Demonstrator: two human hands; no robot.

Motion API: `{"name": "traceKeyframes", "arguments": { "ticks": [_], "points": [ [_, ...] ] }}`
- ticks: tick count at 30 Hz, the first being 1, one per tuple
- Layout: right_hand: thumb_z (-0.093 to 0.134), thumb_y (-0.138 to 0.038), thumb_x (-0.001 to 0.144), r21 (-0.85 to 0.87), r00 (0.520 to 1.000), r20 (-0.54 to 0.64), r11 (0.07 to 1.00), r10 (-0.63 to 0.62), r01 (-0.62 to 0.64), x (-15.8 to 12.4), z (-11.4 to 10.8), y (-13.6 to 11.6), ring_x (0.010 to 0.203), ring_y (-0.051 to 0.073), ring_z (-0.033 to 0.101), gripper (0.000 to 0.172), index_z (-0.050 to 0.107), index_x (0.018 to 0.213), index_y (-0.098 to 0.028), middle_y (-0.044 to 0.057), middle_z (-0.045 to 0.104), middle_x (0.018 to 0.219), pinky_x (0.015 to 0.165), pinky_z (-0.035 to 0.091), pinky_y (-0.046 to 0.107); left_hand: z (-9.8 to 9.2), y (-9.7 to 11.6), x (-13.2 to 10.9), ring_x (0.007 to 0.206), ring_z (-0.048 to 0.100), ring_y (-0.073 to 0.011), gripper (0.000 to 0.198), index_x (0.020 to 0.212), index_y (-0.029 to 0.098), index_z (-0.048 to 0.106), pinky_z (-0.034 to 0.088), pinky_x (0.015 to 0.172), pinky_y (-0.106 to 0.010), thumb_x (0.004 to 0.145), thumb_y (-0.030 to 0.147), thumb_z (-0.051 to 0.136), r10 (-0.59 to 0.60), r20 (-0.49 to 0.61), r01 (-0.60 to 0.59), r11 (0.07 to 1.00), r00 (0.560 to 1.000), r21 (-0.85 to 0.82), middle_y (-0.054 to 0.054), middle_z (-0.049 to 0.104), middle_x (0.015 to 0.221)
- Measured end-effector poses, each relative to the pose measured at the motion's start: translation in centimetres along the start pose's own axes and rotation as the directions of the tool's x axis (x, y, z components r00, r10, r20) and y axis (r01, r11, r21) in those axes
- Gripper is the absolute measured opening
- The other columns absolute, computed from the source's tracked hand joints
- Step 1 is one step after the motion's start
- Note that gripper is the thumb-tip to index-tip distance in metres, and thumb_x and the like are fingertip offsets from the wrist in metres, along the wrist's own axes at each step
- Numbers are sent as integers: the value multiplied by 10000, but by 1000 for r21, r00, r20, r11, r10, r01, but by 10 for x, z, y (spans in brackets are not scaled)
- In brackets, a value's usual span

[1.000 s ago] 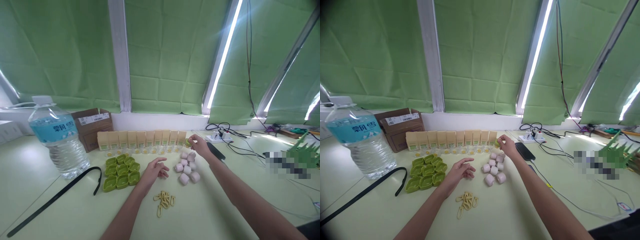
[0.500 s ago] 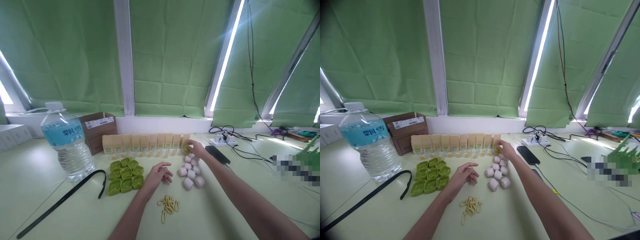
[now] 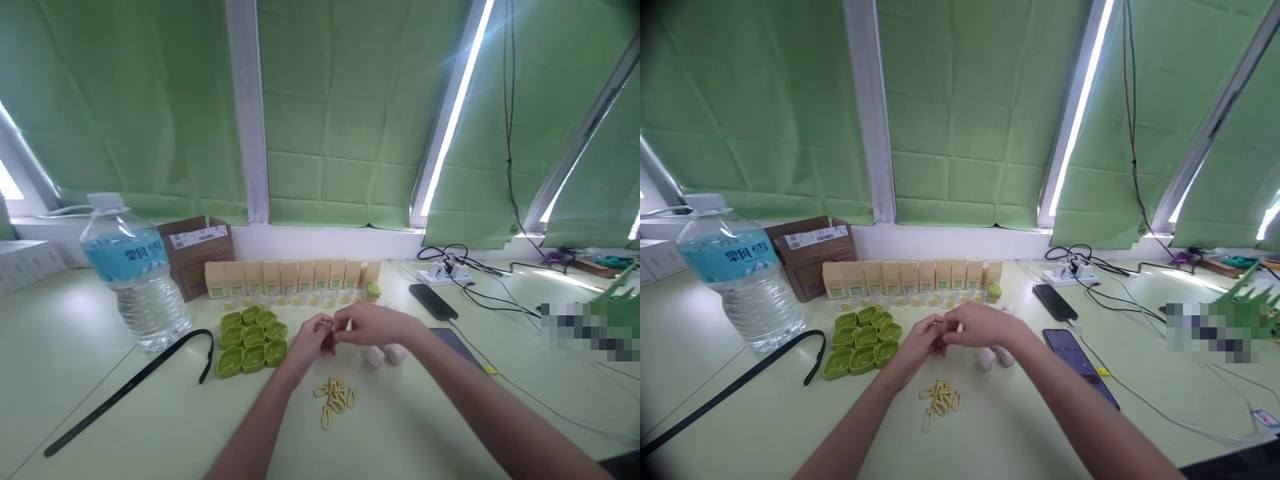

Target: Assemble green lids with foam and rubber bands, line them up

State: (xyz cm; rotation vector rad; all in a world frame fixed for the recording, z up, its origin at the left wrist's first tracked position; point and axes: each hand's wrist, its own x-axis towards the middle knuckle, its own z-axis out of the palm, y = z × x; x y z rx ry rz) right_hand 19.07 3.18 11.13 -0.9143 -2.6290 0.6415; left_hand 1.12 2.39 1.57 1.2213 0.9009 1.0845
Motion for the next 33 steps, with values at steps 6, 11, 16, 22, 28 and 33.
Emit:
{"name": "traceKeyframes", "arguments": {
  "ticks": [6, 11, 16, 22, 28, 33],
  "points": [
    [573, -246, 860, 65, 966, -251, 997, 60, -45, 3, 57, -24, 654, 146, 575, 95, 634, 797, -210, -1, 680, 754, 569, 369, 238, -2, 0, -4, 628, 549, -117, 166, 852, 157, 614, 415, 595, -230, 711, 242, 635, 63, -22, -64, 998, 998, -26, 0, 603, 693],
    [564, -220, 851, 94, 964, -261, 995, 54, -30, -14, 72, -11, 610, 130, 557, 90, 628, 788, -211, -21, 660, 699, 570, 365, 236, 1, 0, -6, 537, 511, -106, 183, 906, 171, 613, 383, 532, -223, 756, 276, 602, -17, -73, 17, 1000, 997, -7, 36, 534, 599],
    [701, -347, 789, 206, 982, -143, 974, 126, -95, -21, 64, -4, 595, 145, 589, 117, 686, 792, -231, -21, 686, 686, 528, 382, 233, 7, 4, -9, 491, 463, -87, 210, 932, 179, 612, 354, 497, -213, 777, 321, 600, -1, -98, 4, 999, 995, 37, 46, 502, 603],
    [814, -495, 659, 237, 996, 1, 967, 93, -90, -22, 68, -5, 570, 159, 634, 288, 746, 779, -243, -14, 721, 670, 498, 401, 235, 4, 14, -11, 510, 487, -96, 196, 914, 181, 581, 384, 527, -227, 794, 336, 588, 138, -145, -128, 989, 980, 80, 28, 538, 640],
    [723, -403, 790, 179, 994, -74, 982, 76, -62, -19, 69, -5, 526, 117, 603, 176, 764, 740, -239, -29, 721, 652, 484, 389, 211, -7, 29, -13, 675, 562, -159, 137, 895, 206, 612, 436, 669, -279, 822, 230, 498, 419, -165, -194, 689, 893, 699, -17, 597, 744],
    [740, -428, 756, 120, 995, -90, 992, 49, -38, -17, 65, -3, 580, 112, 627, 195, 751, 752, -233, -35, 720, 677, 524, 406, 200, -26, 47, -20, 923, 595, -263, 235, 977, 198, 632, 422, 828, -386, 872, 250, 428, 514, -181, 90, 196, 839, 976, -101, 633, 958]
  ]
}}
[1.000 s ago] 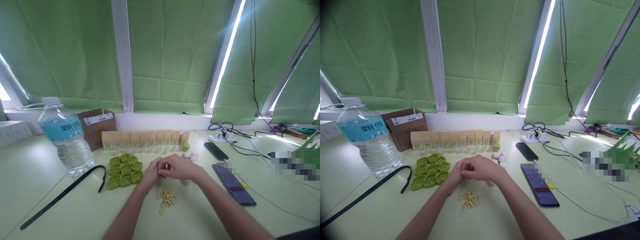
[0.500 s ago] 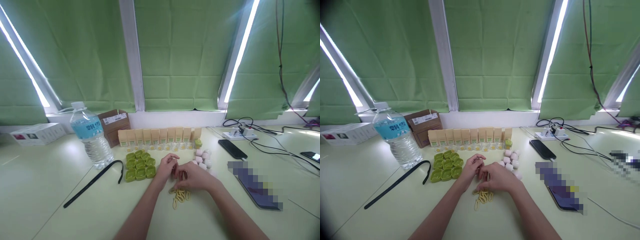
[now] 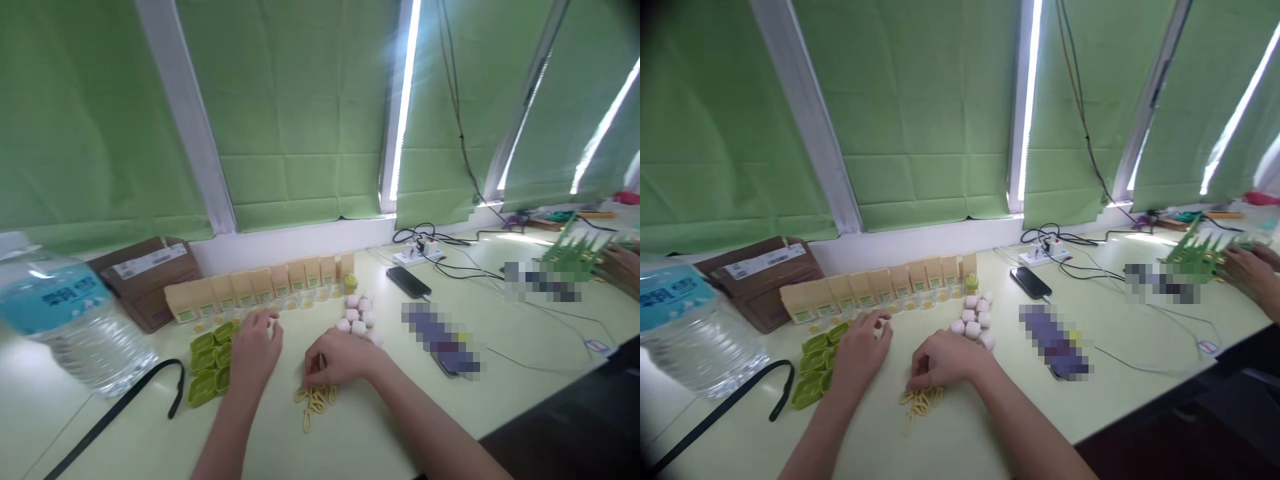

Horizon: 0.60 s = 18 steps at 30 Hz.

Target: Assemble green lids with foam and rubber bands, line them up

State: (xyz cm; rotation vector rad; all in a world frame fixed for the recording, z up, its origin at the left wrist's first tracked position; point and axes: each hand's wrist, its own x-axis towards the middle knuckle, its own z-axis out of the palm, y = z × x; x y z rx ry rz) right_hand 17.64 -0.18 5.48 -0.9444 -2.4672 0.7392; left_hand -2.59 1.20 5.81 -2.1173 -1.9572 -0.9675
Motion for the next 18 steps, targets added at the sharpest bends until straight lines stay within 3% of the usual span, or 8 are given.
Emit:
{"name": "traceKeyframes", "arguments": {
  "ticks": [2, 5, 12, 18],
  "points": [
    [761, -422, 727, 6, 1000, 22, 1000, 4, -4, 0, -1, 1, 580, 105, 627, 191, 741, 749, -234, -48, 713, 673, 518, 402, 193, -6, -5, 2, 969, 593, -307, 268, 1016, 204, 628, 419, 806, -413, 888, 299, 412, -86, 17, 82, 980, 996, 180, -120, 637, 986],
    [770, -377, 718, 14, 999, 34, 1000, 1, -2, 0, 0, 1, 578, 102, 622, 153, 733, 749, -232, -52, 708, 672, 511, 397, 191, -9, -9, 1, 1036, 582, -344, 273, 1037, 216, 614, 410, 822, -445, 882, 319, 415, -175, 99, 139, 945, 979, 295, -134, 663, 1032],
    [716, -325, 781, 16, 998, 69, 1000, 12, -13, 2, -2, 1, 630, 100, 616, 128, 732, 844, -215, -35, 719, 744, 552, 395, 192, -2, -5, -1, 988, 615, -333, 272, 1076, 233, 589, 406, 846, -462, 862, 281, 427, -209, 242, 129, 942, 947, 310, -111, 707, 924],
    [654, -261, 837, -73, 995, -101, 997, -16, 9, 4, 0, 4, 704, 124, 608, 91, 731, 872, -228, -25, 715, 788, 640, 407, 232, -1, -6, -2, 968, 635, -311, 306, 1139, 246, 596, 418, 840, -444, 885, 220, 427, -178, 228, 102, 944, 957, 313, -92, 712, 909]
  ]
}}
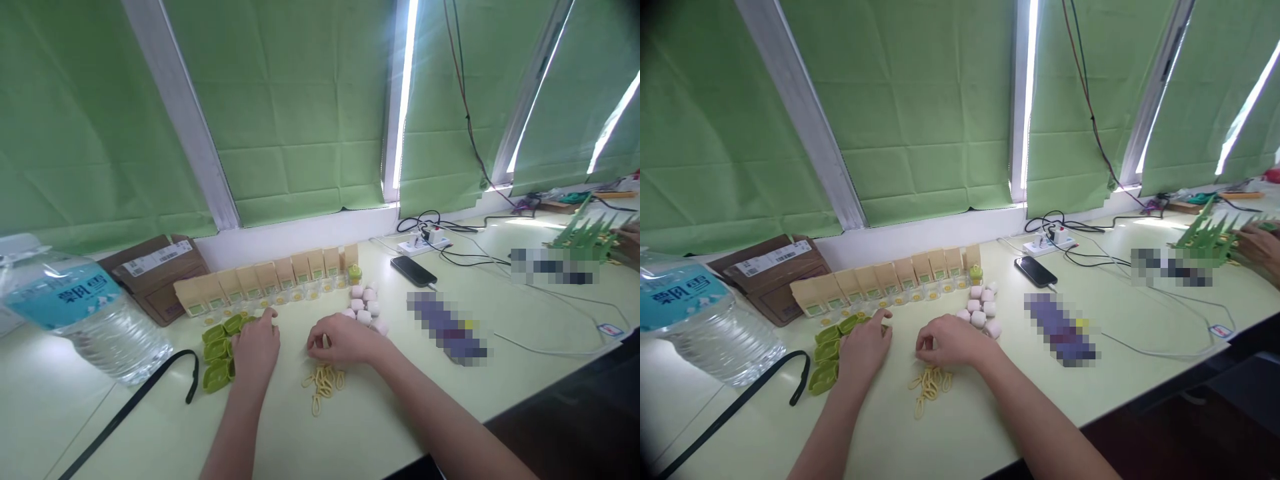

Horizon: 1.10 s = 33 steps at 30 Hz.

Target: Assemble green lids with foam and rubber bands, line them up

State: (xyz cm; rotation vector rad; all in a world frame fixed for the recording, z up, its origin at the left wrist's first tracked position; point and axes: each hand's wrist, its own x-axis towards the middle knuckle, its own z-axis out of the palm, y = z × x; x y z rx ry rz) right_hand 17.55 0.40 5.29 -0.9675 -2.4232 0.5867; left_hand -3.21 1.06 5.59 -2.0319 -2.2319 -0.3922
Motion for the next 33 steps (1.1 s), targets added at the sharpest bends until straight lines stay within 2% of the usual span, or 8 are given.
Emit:
{"name": "traceKeyframes", "arguments": {
  "ticks": [3, 5, 8, 10, 14, 19, 23, 33],
  "points": [
    [614, -285, 898, -12, 992, -124, 1000, 13, -15, 2, 4, 4, 784, 154, 625, 141, 742, 908, -229, 14, 706, 861, 719, 430, 264, 0, 1, 0, 970, 636, -299, 293, 1160, 248, 603, 423, 836, -425, 913, 237, 447, 30, -136, -38, 997, 990, -60, -87, 713, 934],
    [580, -294, 935, 16, 976, -210, 999, 52, -50, 4, 5, 8, 830, 165, 631, 173, 739, 935, -226, 35, 694, 922, 759, 442, 278, 3, 5, 1, 977, 631, -278, 262, 1136, 235, 617, 427, 843, -402, 930, 250, 456, 91, -273, -137, 979, 958, -154, -85, 707, 970],
    [548, -262, 961, 60, 932, -349, 994, 103, -87, 8, 6, 16, 860, 172, 626, 176, 715, 931, -214, 43, 674, 928, 789, 450, 292, 13, 16, -2, 889, 624, -220, 232, 1102, 207, 621, 447, 828, -351, 952, 277, 459, 194, -438, -363, 865, 878, -345, -74, 686, 953],
    [529, -262, 971, 91, 880, -452, 989, 145, -116, 11, 6, 22, 833, 171, 618, 178, 689, 918, -206, 42, 659, 911, 767, 454, 296, 22, 27, -6, 793, 602, -181, 259, 1164, 204, 592, 461, 795, -322, 957, 303, 473, 213, -486, -456, 761, 848, -461, -50, 664, 899],
    [472, -342, 995, 188, 791, -558, 967, 251, -175, 13, 7, 28, 758, 164, 607, 238, 651, 914, -209, 42, 637, 911, 685, 461, 291, 36, 46, -16, 759, 581, -144, 289, 1237, 232, 543, 466, 749, -275, 963, 286, 471, 249, -427, -484, 601, 870, -636, -15, 635, 867],
    [505, -302, 982, 156, 828, -509, 971, 236, -181, 12, 10, 21, 829, 174, 602, 189, 654, 909, -211, 35, 634, 911, 744, 464, 303, 38, 47, -16, 737, 585, -128, 284, 1218, 259, 550, 470, 721, -251, 937, 285, 518, 298, -300, -416, 496, 906, -762, 17, 625, 814],
    [504, -277, 983, 129, 844, -487, 975, 223, -184, 11, 10, 13, 850, 179, 594, 182, 659, 920, -206, 38, 633, 914, 744, 452, 306, 36, 44, -14, 816, 615, -142, 288, 1199, 259, 554, 486, 802, -281, 912, 283, 550, 282, -277, -387, 492, 918, -780, 9, 647, 864],
    [537, -260, 966, 159, 865, -460, 977, 201, -142, 11, 10, 17, 866, 180, 601, 158, 689, 971, -217, 46, 642, 922, 771, 479, 311, 39, 43, -13, 1026, 610, -191, 408, 1253, 248, 499, 499, 924, -363, 859, 150, 537, 344, -291, -440, 527, 893, -728, -60, 631, 1114]
  ]
}}
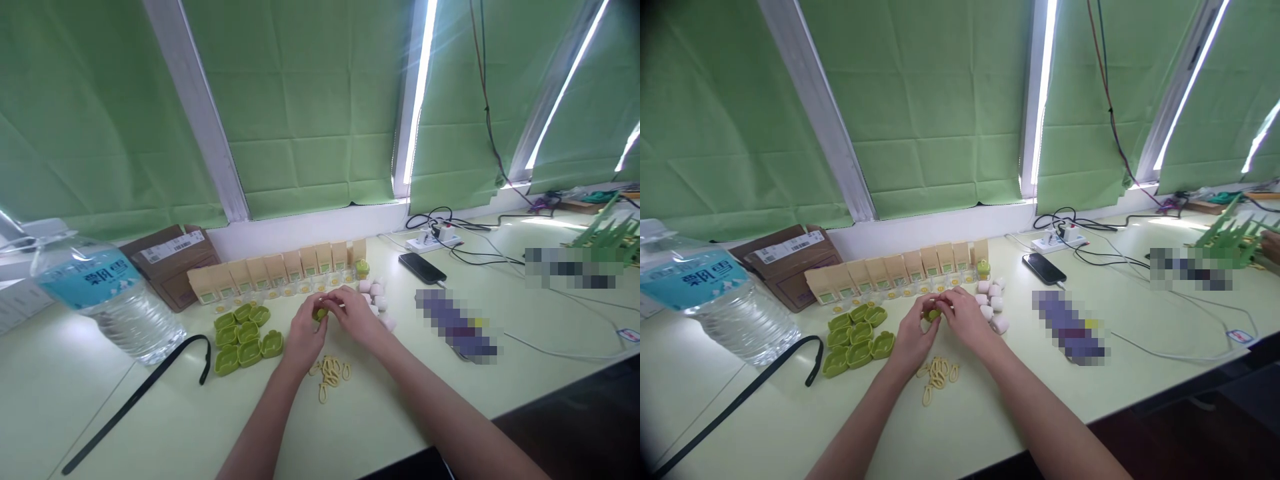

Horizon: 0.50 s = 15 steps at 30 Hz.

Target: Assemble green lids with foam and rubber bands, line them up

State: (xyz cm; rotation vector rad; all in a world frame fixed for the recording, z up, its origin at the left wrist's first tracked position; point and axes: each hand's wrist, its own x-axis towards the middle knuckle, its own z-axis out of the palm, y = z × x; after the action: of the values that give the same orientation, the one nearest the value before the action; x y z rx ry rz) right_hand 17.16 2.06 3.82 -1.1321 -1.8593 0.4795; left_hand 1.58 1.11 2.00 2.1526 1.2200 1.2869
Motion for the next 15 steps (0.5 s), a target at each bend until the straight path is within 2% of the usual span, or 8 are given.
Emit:
{"name": "traceKeyframes", "arguments": {
  "ticks": [7, 12, 15],
  "points": [
    [557, -216, 939, 44, 1000, 5, 999, 7, -7, 0, 1, 3, 888, 181, 618, 174, 701, 1036, -215, 58, 637, 956, 802, 533, 333, 2, 4, -1, 1003, 580, -181, 380, 1207, 247, 556, 539, 838, -324, 833, 203, 604, 21, -121, -11, 997, 992, 80, -67, 537, 1119],
    [559, -169, 910, 121, 1000, 1, 992, 21, -21, 0, 3, 2, 866, 166, 658, 206, 708, 1045, -211, 70, 627, 999, 801, 570, 332, -1, 5, -1, 1175, 513, -247, 448, 1235, 257, 546, 516, 903, -390, 800, 248, 654, 13, -205, 21, 987, 979, 162, -100, 482, 1224],
    [559, -135, 882, 119, 1000, 1, 993, 16, -16, 0, 2, 1, 848, 158, 664, 215, 703, 1026, -202, 71, 630, 1004, 782, 574, 322, -3, -1, 2, 1180, 523, -254, 463, 1225, 246, 532, 506, 930, -420, 785, 270, 674, -12, -249, 47, 990, 969, 134, -102, 520, 1225]
  ]
}}
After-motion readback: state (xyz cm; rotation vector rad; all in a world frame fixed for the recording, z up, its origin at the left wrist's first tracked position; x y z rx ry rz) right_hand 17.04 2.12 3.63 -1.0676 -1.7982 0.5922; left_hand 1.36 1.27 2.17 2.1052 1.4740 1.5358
